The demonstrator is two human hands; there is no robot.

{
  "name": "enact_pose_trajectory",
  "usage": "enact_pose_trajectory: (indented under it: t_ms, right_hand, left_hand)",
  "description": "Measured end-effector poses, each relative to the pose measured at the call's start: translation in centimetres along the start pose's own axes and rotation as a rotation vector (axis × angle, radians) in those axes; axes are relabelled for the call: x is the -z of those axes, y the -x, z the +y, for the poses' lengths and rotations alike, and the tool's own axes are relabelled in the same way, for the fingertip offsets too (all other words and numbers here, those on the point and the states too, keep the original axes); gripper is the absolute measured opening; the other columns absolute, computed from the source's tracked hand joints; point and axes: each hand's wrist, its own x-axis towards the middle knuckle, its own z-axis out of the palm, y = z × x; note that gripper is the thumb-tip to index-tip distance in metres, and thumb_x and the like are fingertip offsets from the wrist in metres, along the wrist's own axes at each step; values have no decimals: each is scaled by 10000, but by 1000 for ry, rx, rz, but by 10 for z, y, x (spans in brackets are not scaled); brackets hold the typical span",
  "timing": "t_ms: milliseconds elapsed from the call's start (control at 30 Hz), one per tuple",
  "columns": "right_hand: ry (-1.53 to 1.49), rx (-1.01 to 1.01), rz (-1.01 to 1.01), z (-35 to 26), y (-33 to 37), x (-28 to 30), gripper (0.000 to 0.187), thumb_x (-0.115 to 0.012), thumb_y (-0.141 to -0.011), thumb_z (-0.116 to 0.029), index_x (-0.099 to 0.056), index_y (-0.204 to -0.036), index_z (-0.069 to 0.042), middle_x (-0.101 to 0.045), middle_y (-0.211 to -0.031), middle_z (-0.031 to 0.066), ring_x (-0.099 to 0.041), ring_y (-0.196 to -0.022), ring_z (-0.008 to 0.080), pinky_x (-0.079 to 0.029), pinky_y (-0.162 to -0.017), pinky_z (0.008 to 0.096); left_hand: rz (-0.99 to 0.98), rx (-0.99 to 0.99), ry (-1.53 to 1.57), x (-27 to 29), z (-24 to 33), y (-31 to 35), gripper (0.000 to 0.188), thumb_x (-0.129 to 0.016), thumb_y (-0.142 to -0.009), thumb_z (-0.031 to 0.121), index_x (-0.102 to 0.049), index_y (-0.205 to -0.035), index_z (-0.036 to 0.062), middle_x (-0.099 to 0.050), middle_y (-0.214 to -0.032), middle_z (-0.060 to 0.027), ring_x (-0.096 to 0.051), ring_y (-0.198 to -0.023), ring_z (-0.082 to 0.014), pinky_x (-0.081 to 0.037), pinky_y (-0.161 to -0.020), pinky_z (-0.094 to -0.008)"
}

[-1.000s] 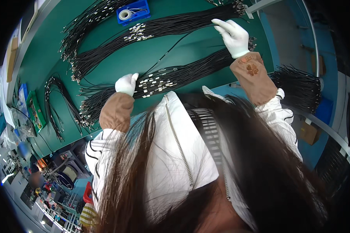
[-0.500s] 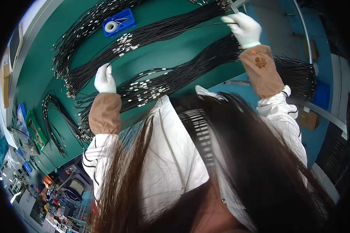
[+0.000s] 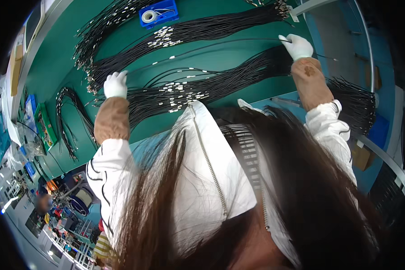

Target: The recorder is organizing and laying out bundles of black wire harnesses on a green workbench in an industrial setting.

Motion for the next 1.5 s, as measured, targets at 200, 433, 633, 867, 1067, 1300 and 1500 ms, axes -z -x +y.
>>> enact_pose_trajectory:
  t_ms: [200, 433, 633, 867, 1067, 1300, 1500]
  right_hand:
    - [188, 72, 71, -30, 7, -47, 563, -710, -775, -447, -589, -1305, -301, -628, -1230, 38, -550, -1196, 260, -386, -1017, 519]
    - [-331, 610, -104, -117, 81, -87, 297, -651, -836, -356, -720, -1051, -165, -664, -1093, 45, -581, -1103, 277, -434, -997, 432]
    - [-386, 533, -43, -114, 114, -99, 137, -705, -830, -292, -701, -873, -162, -632, -938, 0, -573, -998, 236, -432, -922, 402]
    - [-372, 433, -16, -131, 115, -107, 139, -718, -817, -285, -723, -909, -181, -651, -958, -9, -578, -1027, 224, -427, -936, 389]
    - [-380, 356, -48, -142, 122, -109, 143, -733, -815, -292, -746, -927, -205, -666, -998, -26, -567, -1069, 206, -404, -976, 368]
    - [-354, 298, -52, -152, 125, -109, 123, -739, -809, -292, -749, -895, -205, -669, -1017, -31, -564, -1087, 201, -397, -998, 362]
    - [-303, 202, -60, -165, 126, -109, 105, -743, -806, -307, -749, -879, -232, -671, -1024, -49, -556, -1094, 196, -380, -1005, 364]
  left_hand:
    - [81, 56, 293, -17, 59, 5, 226, -666, -813, 181, -719, -1029, 144, -678, -1021, -71, -613, -967, -321, -496, -860, -438]
    - [17, 78, 267, -43, 72, 59, 358, -613, -912, 447, -700, -887, 101, -671, -890, -97, -617, -832, -333, -498, -764, -454]
    - [-171, 171, 256, -27, 70, 81, 445, -592, -924, 476, -638, -752, 68, -651, -764, -128, -610, -788, -371, -492, -735, -483]
    - [-32, 643, 574, -52, 57, 53, 302, -690, -841, 196, -650, -1119, 86, -583, -1205, -170, -612, -1054, -362, -507, -908, -430]
    - [-333, 492, 401, -52, 47, 19, 202, -703, -831, 121, -677, -1030, 91, -603, -1128, -150, -611, -1035, -371, -502, -924, -404]
    - [-227, 410, 403, -82, -23, 34, 163, -660, -816, 108, -650, -972, 66, -614, -1018, -167, -619, -944, -374, -521, -841, -426]
    - [-12, 161, 665, -60, 74, 26, 149, -752, -792, 187, -698, -900, 99, -650, -939, -110, -633, -897, -297, -524, -790, -379]
